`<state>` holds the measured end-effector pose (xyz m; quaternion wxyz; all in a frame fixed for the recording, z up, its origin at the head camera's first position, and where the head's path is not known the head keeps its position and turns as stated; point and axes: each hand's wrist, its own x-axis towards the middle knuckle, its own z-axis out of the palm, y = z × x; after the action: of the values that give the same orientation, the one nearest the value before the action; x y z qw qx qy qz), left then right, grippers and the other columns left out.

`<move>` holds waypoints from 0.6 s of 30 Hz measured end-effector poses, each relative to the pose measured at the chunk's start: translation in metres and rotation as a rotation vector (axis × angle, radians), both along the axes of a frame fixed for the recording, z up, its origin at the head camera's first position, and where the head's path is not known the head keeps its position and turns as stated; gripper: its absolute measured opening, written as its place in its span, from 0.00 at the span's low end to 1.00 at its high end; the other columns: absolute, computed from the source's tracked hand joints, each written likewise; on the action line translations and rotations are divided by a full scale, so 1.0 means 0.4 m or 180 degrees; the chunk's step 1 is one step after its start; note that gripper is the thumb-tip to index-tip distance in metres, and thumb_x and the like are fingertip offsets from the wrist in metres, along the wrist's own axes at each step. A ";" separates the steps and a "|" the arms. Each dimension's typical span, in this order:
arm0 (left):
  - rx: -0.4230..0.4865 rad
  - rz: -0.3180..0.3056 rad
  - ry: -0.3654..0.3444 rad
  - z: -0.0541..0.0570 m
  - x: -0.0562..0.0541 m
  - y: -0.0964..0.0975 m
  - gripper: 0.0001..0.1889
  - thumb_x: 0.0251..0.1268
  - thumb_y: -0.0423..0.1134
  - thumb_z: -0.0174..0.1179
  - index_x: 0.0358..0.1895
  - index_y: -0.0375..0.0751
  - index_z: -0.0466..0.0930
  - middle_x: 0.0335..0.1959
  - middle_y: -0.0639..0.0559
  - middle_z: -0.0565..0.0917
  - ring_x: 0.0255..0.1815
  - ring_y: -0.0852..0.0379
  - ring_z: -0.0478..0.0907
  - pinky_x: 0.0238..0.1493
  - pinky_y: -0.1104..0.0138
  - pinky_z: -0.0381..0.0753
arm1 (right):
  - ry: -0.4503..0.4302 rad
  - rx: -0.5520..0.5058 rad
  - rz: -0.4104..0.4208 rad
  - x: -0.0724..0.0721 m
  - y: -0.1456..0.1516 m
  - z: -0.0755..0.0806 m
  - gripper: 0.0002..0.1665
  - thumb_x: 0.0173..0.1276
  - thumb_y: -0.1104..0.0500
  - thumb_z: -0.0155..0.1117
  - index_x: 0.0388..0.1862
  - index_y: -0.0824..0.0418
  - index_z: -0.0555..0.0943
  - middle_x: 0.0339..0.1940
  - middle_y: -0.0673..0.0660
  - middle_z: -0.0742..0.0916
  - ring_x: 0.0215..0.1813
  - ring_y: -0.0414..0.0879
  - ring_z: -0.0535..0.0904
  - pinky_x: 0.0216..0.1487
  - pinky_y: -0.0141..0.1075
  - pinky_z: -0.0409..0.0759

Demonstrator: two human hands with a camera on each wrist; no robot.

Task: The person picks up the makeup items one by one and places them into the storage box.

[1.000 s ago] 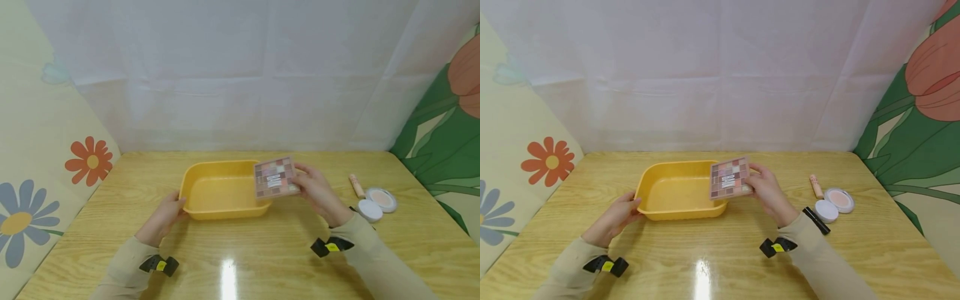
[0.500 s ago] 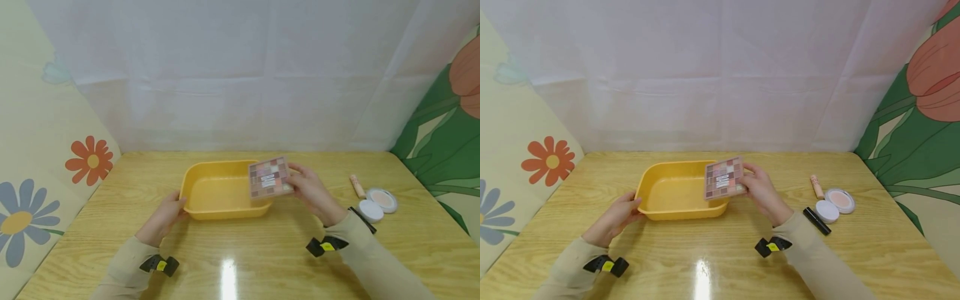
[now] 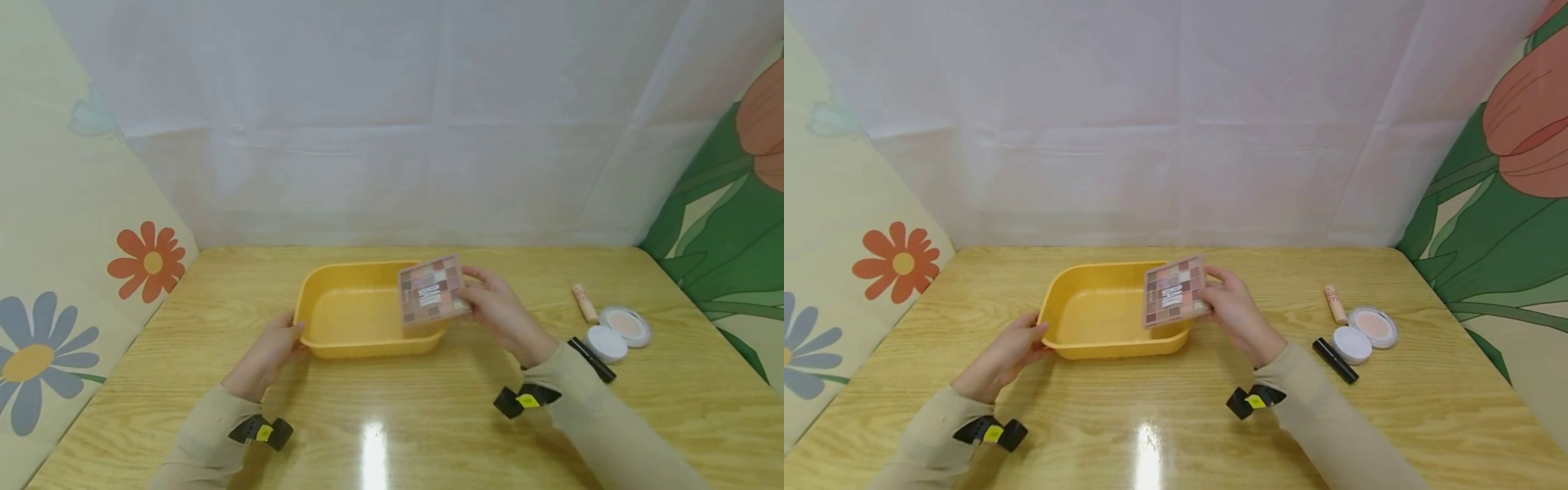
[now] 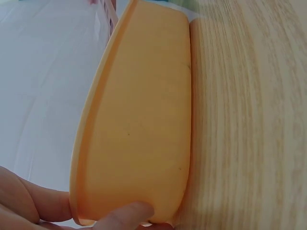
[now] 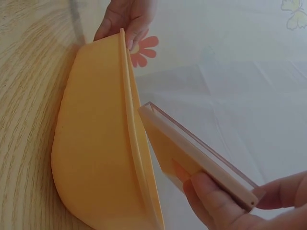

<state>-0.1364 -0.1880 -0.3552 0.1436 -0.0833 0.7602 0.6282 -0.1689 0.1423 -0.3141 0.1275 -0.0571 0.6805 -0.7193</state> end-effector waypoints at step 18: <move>0.0019 -0.0005 0.0046 -0.001 0.002 0.001 0.25 0.79 0.30 0.33 0.73 0.20 0.43 0.67 0.24 0.60 0.62 0.37 0.68 0.62 0.49 0.70 | -0.0101 0.0024 0.0044 -0.003 -0.036 -0.005 0.37 0.71 0.71 0.42 0.75 0.76 0.42 0.61 0.78 0.72 0.37 0.36 0.80 0.37 0.29 0.80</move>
<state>-0.1356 -0.1877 -0.3557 0.1389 -0.0778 0.7594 0.6309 -0.1702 0.1278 -0.3163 0.1435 -0.0500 0.6807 -0.7166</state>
